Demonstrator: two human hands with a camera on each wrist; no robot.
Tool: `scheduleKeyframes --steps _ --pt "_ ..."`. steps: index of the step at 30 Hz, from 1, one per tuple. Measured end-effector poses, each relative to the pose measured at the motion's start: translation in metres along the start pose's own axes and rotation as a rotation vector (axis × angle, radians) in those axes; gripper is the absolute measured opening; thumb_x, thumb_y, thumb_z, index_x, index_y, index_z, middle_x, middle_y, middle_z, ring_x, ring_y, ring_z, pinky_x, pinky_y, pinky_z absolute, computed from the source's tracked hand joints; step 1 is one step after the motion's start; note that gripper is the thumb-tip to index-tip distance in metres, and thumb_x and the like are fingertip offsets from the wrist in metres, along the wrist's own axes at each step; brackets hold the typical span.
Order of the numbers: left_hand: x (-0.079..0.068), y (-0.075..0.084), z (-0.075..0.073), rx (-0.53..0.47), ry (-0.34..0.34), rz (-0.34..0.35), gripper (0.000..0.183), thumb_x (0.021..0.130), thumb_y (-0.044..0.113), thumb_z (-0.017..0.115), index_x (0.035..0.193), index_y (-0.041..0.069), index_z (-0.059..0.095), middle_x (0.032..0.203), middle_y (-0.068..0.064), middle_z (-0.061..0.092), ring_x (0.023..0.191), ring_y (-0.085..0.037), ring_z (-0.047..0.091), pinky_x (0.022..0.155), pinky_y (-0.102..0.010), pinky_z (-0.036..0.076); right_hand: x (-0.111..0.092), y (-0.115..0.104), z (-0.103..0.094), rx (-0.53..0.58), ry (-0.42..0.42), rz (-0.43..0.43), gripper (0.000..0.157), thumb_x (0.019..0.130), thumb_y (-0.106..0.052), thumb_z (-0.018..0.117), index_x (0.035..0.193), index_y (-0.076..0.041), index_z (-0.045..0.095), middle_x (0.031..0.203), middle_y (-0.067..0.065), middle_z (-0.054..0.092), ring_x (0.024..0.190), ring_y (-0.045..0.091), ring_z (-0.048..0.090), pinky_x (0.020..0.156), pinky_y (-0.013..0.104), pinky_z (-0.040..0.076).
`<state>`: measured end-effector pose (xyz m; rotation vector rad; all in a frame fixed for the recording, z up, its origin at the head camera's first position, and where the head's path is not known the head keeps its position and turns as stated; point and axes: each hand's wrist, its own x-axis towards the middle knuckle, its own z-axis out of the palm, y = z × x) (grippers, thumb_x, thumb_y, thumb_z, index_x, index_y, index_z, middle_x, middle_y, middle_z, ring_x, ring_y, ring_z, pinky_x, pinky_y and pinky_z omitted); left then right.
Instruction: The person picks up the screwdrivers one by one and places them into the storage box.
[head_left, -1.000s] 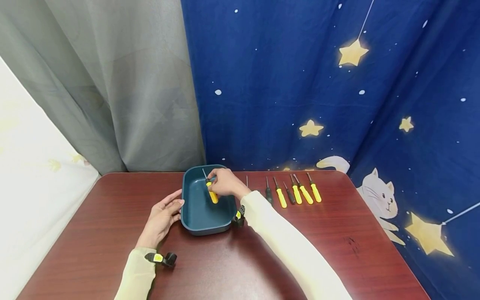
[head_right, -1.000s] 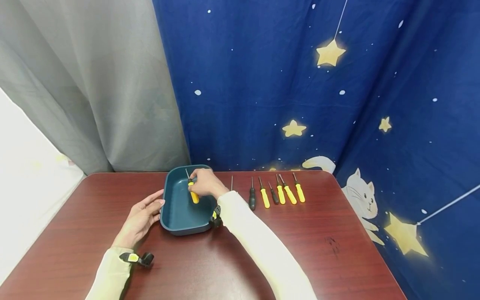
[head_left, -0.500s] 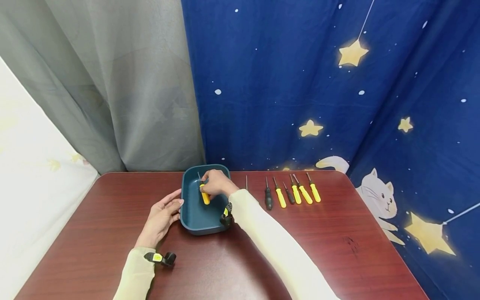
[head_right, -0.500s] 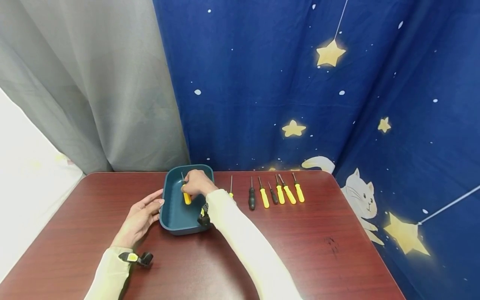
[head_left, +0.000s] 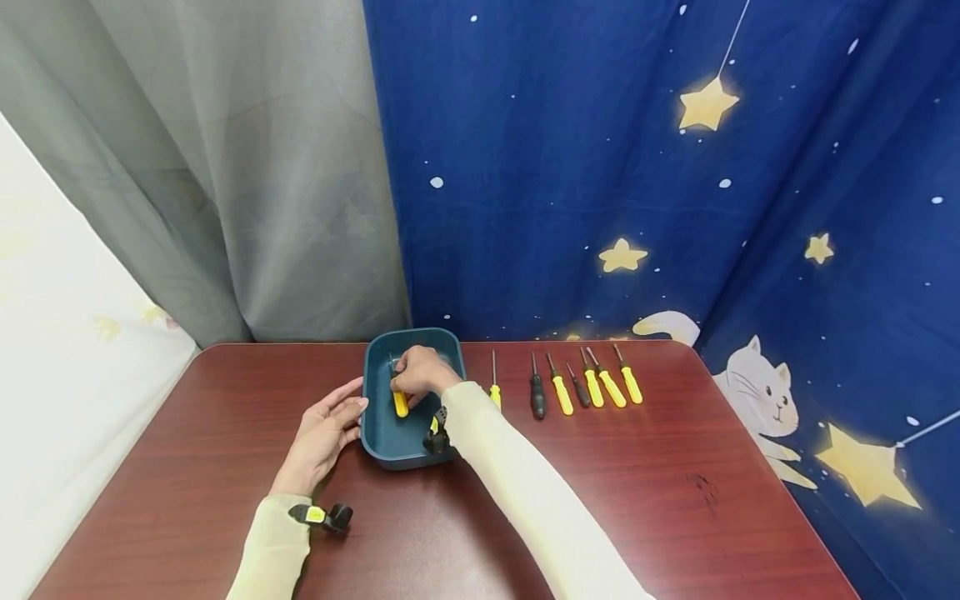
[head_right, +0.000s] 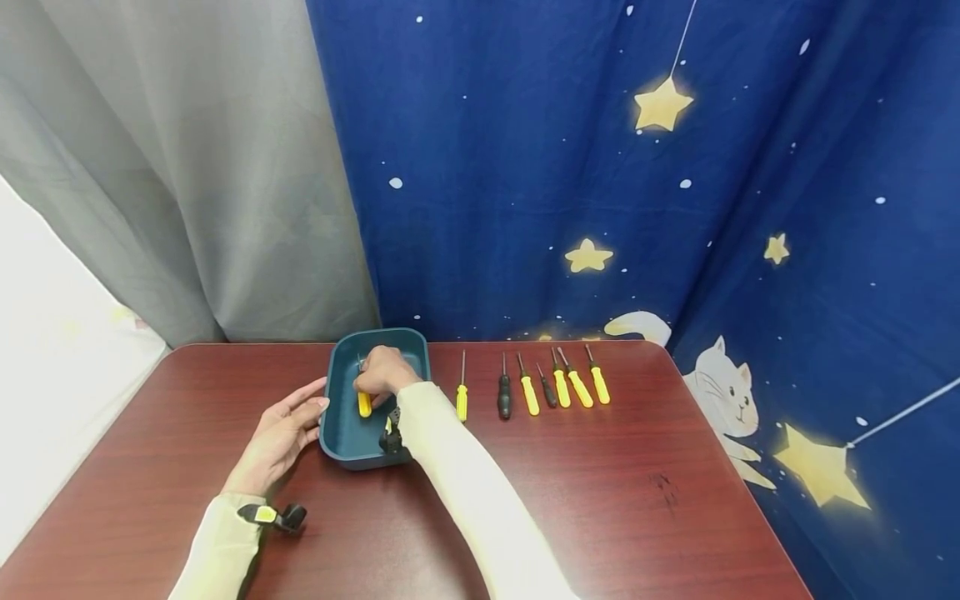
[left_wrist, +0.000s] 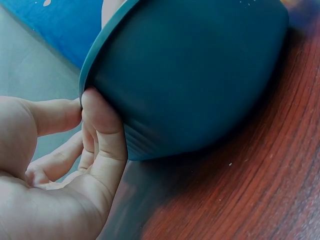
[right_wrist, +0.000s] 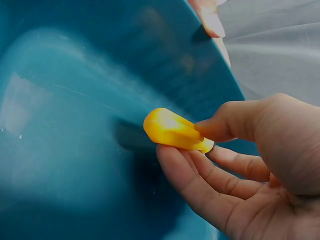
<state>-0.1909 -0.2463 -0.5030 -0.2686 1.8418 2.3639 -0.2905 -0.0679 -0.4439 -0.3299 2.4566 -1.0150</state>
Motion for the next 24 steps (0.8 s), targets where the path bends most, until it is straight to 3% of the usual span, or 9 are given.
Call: scheduleKeyframes --steps 15,20,24 --pt "-0.002 0.001 0.0 0.009 -0.014 0.014 0.062 0.101 0.019 0.066 0.157 0.01 0.04 0.102 0.003 0.069 0.082 -0.007 0.065 0.07 -0.022 0.059 0.013 -0.005 0.018 0.019 -0.03 0.083 0.05 0.093 -0.012 0.073 0.052 -0.013 0.044 0.053 0.004 0.053 0.067 0.026 0.077 0.07 0.037 0.064" --pt "-0.002 0.001 0.0 0.008 -0.01 0.012 0.062 0.1 0.02 0.068 0.156 0.011 0.042 0.101 0.002 0.069 0.081 -0.008 0.065 0.069 -0.022 0.059 0.014 -0.009 0.021 0.042 -0.03 0.125 0.047 0.092 -0.011 0.075 0.053 -0.011 0.048 0.056 0.007 0.056 0.069 0.027 0.077 0.072 0.039 0.064" --pt "-0.001 0.001 0.0 0.011 0.001 0.004 0.062 0.1 0.02 0.069 0.155 0.012 0.043 0.101 0.001 0.068 0.08 -0.008 0.064 0.068 -0.021 0.058 0.014 -0.012 0.024 0.045 -0.036 0.153 0.035 0.091 -0.01 0.076 0.06 -0.004 0.06 0.062 0.011 0.065 0.068 0.027 0.077 0.073 0.039 0.064"
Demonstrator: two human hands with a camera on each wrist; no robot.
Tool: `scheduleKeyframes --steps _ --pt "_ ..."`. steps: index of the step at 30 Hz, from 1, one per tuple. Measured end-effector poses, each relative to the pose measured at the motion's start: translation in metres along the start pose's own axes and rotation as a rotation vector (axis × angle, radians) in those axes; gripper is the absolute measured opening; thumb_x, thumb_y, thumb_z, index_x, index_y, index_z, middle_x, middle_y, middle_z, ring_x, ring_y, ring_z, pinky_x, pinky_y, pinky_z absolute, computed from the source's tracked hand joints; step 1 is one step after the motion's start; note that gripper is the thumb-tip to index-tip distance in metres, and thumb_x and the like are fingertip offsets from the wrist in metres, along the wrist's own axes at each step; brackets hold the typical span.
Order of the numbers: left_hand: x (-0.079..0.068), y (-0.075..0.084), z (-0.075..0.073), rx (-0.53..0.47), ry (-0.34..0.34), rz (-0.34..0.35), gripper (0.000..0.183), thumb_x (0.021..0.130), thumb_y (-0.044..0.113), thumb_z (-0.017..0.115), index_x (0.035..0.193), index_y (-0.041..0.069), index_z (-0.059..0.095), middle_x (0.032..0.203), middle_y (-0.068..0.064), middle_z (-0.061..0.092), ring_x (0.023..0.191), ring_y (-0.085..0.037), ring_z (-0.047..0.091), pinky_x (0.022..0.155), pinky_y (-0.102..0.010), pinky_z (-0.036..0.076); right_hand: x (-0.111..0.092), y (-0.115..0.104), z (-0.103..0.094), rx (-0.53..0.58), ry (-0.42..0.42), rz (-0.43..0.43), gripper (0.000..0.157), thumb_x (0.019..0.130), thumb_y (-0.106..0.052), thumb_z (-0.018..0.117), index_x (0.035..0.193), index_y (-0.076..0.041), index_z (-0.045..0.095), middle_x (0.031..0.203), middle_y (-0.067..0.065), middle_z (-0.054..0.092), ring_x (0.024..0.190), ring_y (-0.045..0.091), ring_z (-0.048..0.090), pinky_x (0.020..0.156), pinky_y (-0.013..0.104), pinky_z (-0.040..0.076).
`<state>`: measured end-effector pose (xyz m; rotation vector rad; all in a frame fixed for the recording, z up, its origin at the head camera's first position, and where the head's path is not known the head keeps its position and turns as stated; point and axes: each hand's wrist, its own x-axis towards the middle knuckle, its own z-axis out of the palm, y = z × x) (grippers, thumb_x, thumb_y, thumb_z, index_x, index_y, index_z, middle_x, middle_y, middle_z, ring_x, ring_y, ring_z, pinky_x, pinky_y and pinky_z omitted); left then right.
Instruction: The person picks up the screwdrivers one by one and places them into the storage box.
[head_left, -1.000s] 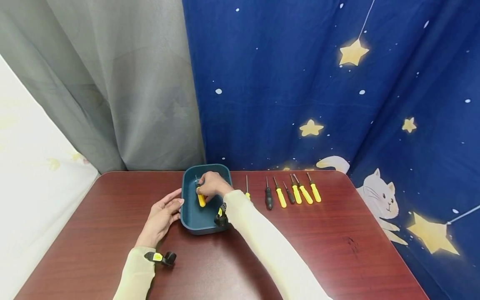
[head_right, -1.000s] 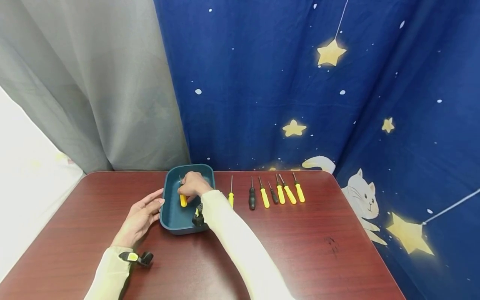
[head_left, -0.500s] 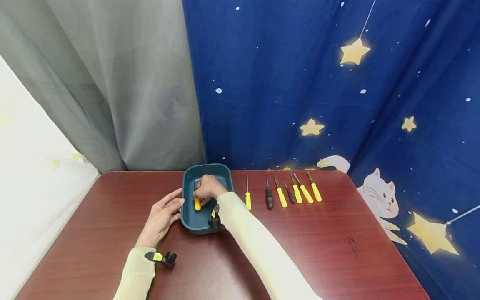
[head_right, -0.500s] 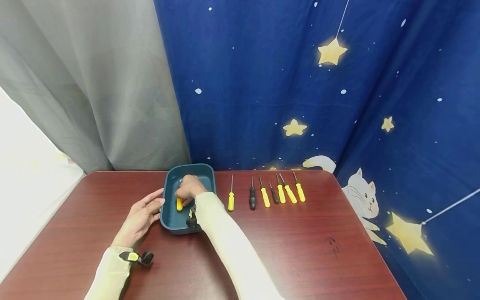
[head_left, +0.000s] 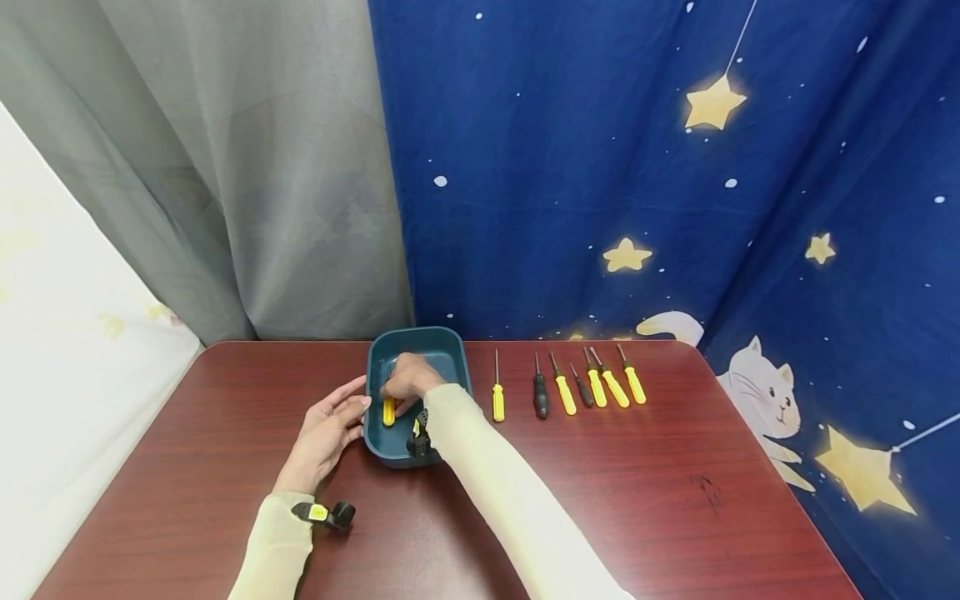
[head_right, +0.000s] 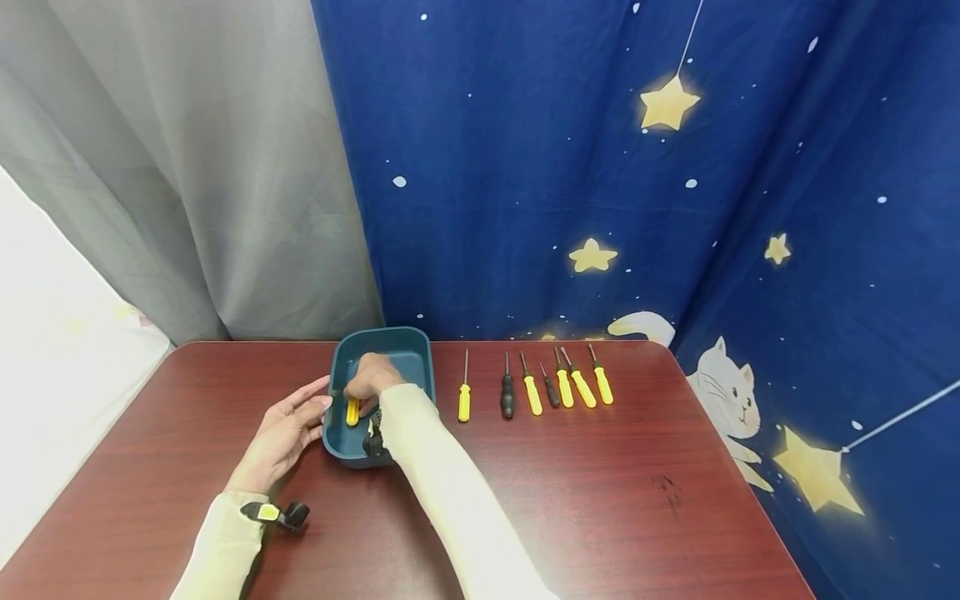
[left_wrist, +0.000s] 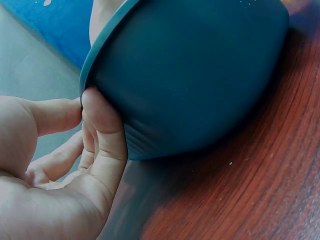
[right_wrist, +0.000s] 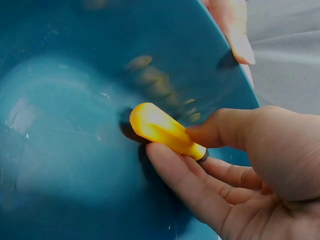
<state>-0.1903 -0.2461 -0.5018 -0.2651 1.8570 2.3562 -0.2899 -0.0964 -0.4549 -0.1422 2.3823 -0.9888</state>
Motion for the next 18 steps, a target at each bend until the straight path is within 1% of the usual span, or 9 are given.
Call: scheduleKeyframes --steps 2,4,9,11,16,18 --pt "-0.0003 0.0006 -0.0001 0.003 0.001 -0.001 0.062 0.1 0.02 0.068 0.156 0.012 0.043 0.102 0.001 0.069 0.08 -0.008 0.064 0.067 -0.021 0.058 -0.0004 -0.0017 0.0013 0.006 -0.003 0.007 0.03 0.091 -0.009 0.076 0.065 -0.001 0.065 0.065 0.013 0.067 0.067 0.026 0.077 0.073 0.039 0.064" --pt "-0.0005 0.0013 -0.0003 0.004 0.004 -0.001 0.062 0.1 0.019 0.068 0.156 0.011 0.042 0.102 0.002 0.069 0.079 -0.007 0.063 0.066 -0.021 0.058 -0.0008 -0.0032 0.0022 0.006 -0.001 0.012 0.027 0.092 -0.009 0.076 0.068 0.0 0.066 0.066 0.013 0.069 0.067 0.026 0.077 0.073 0.039 0.064" --pt "-0.0011 0.0025 -0.0003 0.004 0.003 -0.005 0.061 0.101 0.018 0.066 0.156 0.01 0.041 0.101 0.002 0.069 0.078 -0.007 0.061 0.065 -0.021 0.057 -0.0019 -0.0062 0.0027 -0.019 -0.001 0.019 0.036 0.092 -0.008 0.075 0.061 -0.005 0.058 0.064 0.012 0.067 0.067 0.025 0.077 0.074 0.038 0.064" --pt "-0.0014 0.0026 0.0001 0.001 0.003 -0.006 0.06 0.101 0.017 0.066 0.156 0.01 0.042 0.1 0.003 0.069 0.078 -0.007 0.061 0.065 -0.021 0.057 -0.0017 -0.0062 0.0022 -0.024 -0.004 0.021 0.036 0.092 -0.008 0.075 0.06 -0.006 0.058 0.065 0.012 0.067 0.068 0.025 0.077 0.075 0.038 0.064" --pt "-0.0022 0.0019 0.0016 -0.002 0.002 -0.012 0.056 0.102 0.016 0.065 0.154 0.012 0.045 0.099 0.003 0.068 0.079 -0.007 0.063 0.065 -0.02 0.056 0.0006 -0.0028 0.0011 -0.011 -0.008 0.015 0.023 0.09 -0.007 0.075 0.07 -0.002 0.065 0.073 0.015 0.072 0.072 0.026 0.077 0.074 0.038 0.064" --pt "-0.0024 0.0016 0.0017 -0.001 0.005 -0.013 0.055 0.102 0.016 0.065 0.153 0.013 0.046 0.099 0.003 0.068 0.079 -0.007 0.063 0.065 -0.02 0.056 0.0011 -0.0022 0.0006 -0.022 -0.005 0.009 0.02 0.09 -0.008 0.076 0.074 -0.001 0.067 0.076 0.016 0.074 0.073 0.027 0.078 0.073 0.038 0.064"
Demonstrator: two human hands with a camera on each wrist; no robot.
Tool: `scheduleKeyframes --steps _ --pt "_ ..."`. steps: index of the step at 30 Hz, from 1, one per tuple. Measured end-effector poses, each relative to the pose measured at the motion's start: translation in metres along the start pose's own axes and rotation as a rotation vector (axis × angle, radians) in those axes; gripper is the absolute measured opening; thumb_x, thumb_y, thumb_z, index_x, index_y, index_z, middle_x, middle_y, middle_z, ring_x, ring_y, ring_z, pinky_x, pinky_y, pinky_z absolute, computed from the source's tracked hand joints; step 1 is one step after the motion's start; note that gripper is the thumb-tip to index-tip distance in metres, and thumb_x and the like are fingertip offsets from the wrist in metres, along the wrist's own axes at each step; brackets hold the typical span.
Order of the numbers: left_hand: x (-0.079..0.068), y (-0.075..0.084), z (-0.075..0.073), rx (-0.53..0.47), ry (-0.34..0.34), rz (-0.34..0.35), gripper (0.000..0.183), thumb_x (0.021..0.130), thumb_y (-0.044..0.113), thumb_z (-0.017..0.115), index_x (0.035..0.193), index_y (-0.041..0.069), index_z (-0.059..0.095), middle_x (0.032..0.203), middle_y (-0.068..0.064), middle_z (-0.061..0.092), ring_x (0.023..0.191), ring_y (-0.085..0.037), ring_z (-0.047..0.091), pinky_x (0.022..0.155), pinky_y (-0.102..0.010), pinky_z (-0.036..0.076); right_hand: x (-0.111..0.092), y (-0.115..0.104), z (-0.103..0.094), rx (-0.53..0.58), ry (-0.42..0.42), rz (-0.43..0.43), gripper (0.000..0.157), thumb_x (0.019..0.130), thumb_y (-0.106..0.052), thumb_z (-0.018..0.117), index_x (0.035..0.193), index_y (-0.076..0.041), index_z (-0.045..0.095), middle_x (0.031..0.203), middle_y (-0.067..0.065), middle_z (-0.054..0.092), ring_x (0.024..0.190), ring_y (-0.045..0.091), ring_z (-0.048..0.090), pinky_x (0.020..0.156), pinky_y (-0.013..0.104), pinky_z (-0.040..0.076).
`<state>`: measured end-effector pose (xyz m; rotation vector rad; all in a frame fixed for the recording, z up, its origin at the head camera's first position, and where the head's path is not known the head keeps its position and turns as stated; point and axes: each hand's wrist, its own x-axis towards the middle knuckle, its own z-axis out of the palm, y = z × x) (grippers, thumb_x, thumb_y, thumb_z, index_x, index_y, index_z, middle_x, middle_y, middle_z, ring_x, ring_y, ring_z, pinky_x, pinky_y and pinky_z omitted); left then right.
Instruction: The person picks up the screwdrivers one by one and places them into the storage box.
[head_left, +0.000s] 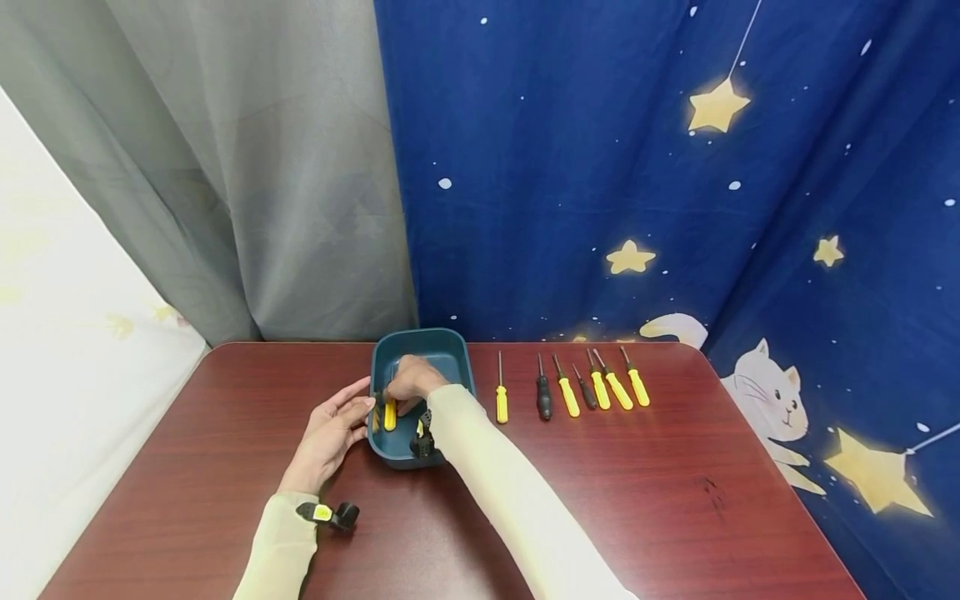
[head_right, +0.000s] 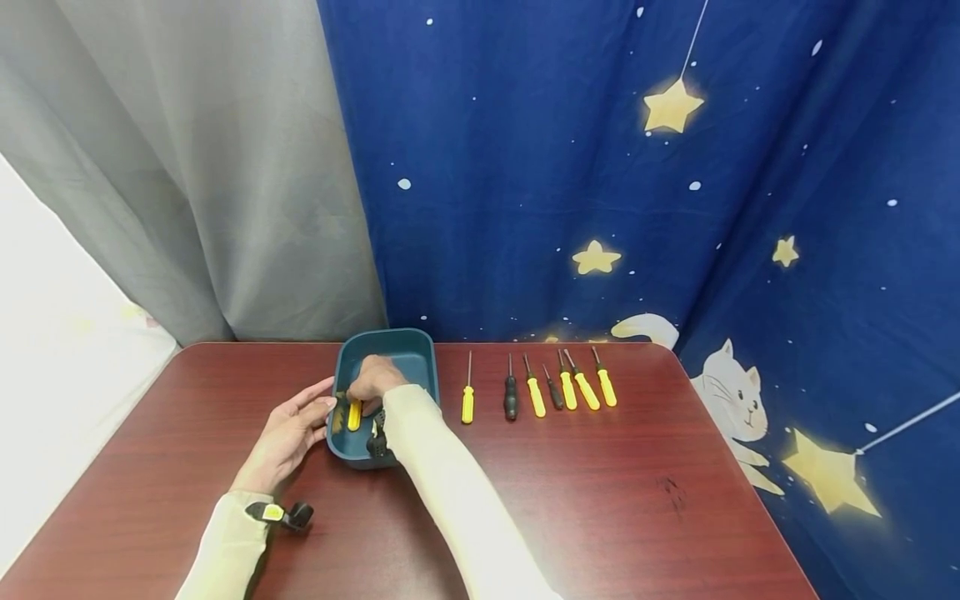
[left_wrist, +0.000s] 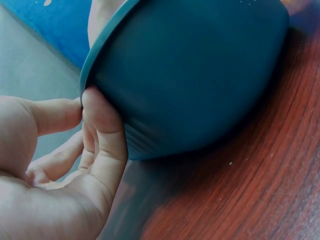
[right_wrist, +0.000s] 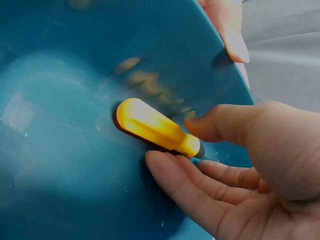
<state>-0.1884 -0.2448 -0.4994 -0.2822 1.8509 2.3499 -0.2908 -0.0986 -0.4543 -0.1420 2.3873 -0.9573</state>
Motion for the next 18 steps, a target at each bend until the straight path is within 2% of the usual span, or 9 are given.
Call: scheduleKeyframes --steps 5,10,12,14,18 --pt "0.0 0.0 0.0 0.004 -0.003 0.0 0.056 0.102 0.016 0.065 0.154 0.013 0.045 0.099 0.003 0.067 0.078 -0.007 0.063 0.064 -0.02 0.056 -0.002 0.001 -0.004 -0.072 -0.002 -0.026 0.027 0.089 -0.016 0.079 0.069 -0.004 0.066 0.075 0.013 0.072 0.075 0.027 0.078 0.072 0.038 0.064" --pt "0.0 0.001 0.001 0.0 -0.003 -0.001 0.056 0.102 0.016 0.065 0.154 0.013 0.045 0.1 0.003 0.068 0.078 -0.007 0.062 0.064 -0.02 0.056 -0.007 0.002 -0.011 -0.178 -0.006 -0.096 0.033 0.089 -0.024 0.08 0.069 -0.009 0.059 0.072 0.006 0.061 0.078 0.025 0.076 0.073 0.037 0.064" --pt "-0.001 0.0 0.001 -0.002 -0.001 0.002 0.056 0.102 0.016 0.066 0.154 0.012 0.045 0.1 0.003 0.068 0.078 -0.007 0.062 0.065 -0.02 0.056 -0.012 0.003 -0.014 -0.224 -0.003 -0.131 0.028 0.09 -0.027 0.08 0.079 -0.009 0.062 0.079 0.005 0.061 0.08 0.024 0.075 0.073 0.035 0.064" --pt "-0.001 0.0 0.0 0.0 -0.003 0.004 0.057 0.102 0.016 0.065 0.154 0.012 0.044 0.1 0.003 0.068 0.078 -0.007 0.062 0.065 -0.02 0.056 -0.017 0.003 -0.018 -0.273 0.001 -0.159 0.029 0.091 -0.031 0.079 0.099 -0.006 0.066 0.091 0.005 0.063 0.083 0.022 0.073 0.075 0.034 0.063" --pt "0.0 0.0 -0.001 0.002 -0.003 0.007 0.058 0.102 0.016 0.065 0.155 0.011 0.043 0.102 0.002 0.068 0.078 -0.007 0.062 0.066 -0.021 0.057 -0.023 0.003 -0.025 -0.388 0.012 -0.201 0.058 0.092 -0.038 0.076 0.138 -0.008 0.059 0.122 0.005 0.066 0.094 0.016 0.067 0.086 0.032 0.06"
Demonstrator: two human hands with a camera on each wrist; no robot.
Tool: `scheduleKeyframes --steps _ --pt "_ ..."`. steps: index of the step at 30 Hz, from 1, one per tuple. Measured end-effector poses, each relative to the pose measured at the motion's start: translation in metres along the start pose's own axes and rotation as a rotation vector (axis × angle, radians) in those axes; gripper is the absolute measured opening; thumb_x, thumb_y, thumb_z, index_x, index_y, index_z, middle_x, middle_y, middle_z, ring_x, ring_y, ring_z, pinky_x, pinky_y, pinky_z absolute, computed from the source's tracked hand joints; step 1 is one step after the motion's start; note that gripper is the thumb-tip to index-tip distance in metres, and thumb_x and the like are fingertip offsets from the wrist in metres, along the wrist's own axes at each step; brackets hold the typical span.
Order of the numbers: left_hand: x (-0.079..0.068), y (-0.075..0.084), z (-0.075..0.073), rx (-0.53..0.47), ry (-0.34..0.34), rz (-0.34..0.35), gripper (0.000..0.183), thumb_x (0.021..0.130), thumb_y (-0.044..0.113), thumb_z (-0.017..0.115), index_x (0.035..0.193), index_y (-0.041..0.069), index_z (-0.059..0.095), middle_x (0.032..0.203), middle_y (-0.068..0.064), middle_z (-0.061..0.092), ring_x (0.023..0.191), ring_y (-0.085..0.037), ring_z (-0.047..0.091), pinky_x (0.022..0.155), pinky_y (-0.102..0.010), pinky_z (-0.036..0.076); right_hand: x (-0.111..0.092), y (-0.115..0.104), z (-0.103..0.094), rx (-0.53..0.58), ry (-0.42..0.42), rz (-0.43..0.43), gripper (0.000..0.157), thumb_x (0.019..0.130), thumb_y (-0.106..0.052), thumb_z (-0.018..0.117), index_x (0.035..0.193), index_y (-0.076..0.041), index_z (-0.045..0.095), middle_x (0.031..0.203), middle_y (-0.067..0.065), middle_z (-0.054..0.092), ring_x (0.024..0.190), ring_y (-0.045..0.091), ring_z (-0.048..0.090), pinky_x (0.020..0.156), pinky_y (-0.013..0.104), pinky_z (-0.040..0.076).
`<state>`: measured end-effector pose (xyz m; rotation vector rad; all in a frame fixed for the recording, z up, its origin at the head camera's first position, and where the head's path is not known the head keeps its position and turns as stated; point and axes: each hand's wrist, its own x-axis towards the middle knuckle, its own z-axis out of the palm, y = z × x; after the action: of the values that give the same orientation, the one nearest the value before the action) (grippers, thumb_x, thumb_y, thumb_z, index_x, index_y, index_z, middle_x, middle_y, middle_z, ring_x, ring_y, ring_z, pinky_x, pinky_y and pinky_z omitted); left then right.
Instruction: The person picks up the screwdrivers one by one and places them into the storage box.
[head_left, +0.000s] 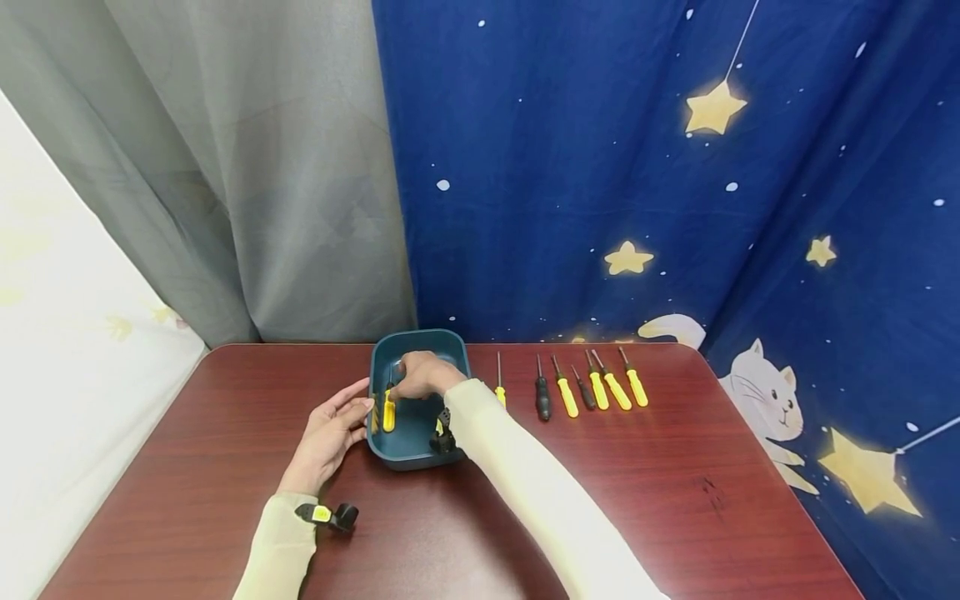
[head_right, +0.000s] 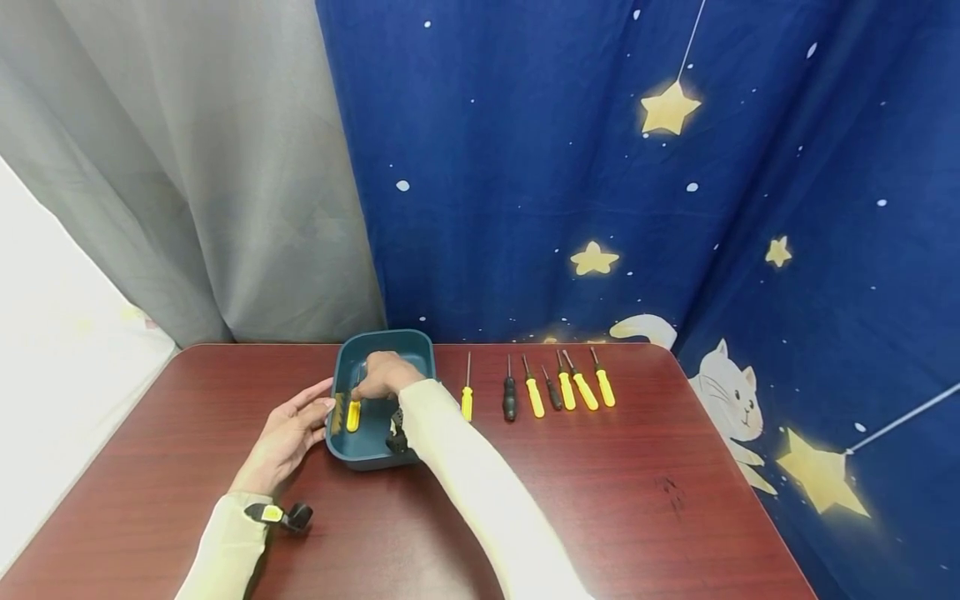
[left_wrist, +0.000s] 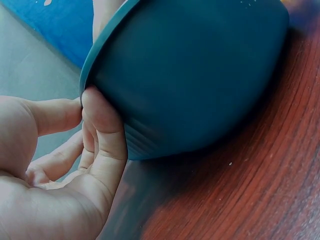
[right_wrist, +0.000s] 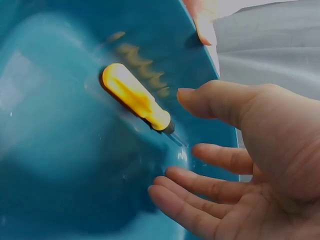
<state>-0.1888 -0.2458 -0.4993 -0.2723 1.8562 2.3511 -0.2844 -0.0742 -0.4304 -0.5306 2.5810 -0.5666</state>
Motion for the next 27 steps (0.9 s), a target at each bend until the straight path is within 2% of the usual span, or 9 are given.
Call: scheduleKeyframes --steps 4,8,13,19,27 --pt "0.001 0.0 0.0 0.005 0.007 -0.004 0.059 0.102 0.017 0.066 0.155 0.012 0.043 0.104 0.0 0.068 0.079 -0.007 0.062 0.066 -0.021 0.057 -0.005 0.002 -0.004 -0.111 0.009 -0.037 0.067 0.091 -0.044 0.076 0.147 -0.016 0.055 0.142 0.003 0.061 0.115 0.015 0.059 0.101 0.034 0.053" --pt "0.001 -0.002 -0.001 0.006 0.006 -0.012 0.059 0.102 0.018 0.066 0.156 0.013 0.043 0.105 0.0 0.069 0.081 -0.008 0.062 0.066 -0.022 0.057 -0.012 0.004 -0.006 -0.163 0.012 -0.075 0.068 0.089 -0.048 0.076 0.148 -0.024 0.054 0.15 0.003 0.056 0.133 0.019 0.054 0.109 0.037 0.048" --pt "0.002 -0.003 -0.001 0.003 0.0 -0.002 0.06 0.101 0.019 0.067 0.155 0.014 0.044 0.104 0.001 0.069 0.083 -0.009 0.062 0.067 -0.022 0.057 -0.024 0.005 -0.011 -0.209 0.033 -0.132 0.066 0.089 -0.05 0.075 0.149 -0.031 0.053 0.154 0.004 0.051 0.141 0.025 0.046 0.115 0.044 0.043" --pt "0.003 -0.003 0.0 0.007 0.001 -0.004 0.059 0.101 0.02 0.067 0.155 0.015 0.045 0.104 0.001 0.068 0.083 -0.009 0.062 0.068 -0.022 0.057 -0.037 0.011 -0.015 -0.267 0.071 -0.183 0.07 0.088 -0.053 0.075 0.151 -0.034 0.051 0.165 0.002 0.036 0.15 0.025 0.034 0.122 0.045 0.035" --pt "0.003 -0.003 0.001 -0.001 0.014 -0.014 0.059 0.101 0.021 0.067 0.155 0.014 0.044 0.101 0.003 0.068 0.081 -0.008 0.062 0.066 -0.021 0.057 -0.054 0.023 -0.019 -0.226 0.127 -0.201 0.078 0.086 -0.057 0.076 0.155 -0.036 0.045 0.17 0.002 0.026 0.158 0.026 0.021 0.126 0.054 0.025"
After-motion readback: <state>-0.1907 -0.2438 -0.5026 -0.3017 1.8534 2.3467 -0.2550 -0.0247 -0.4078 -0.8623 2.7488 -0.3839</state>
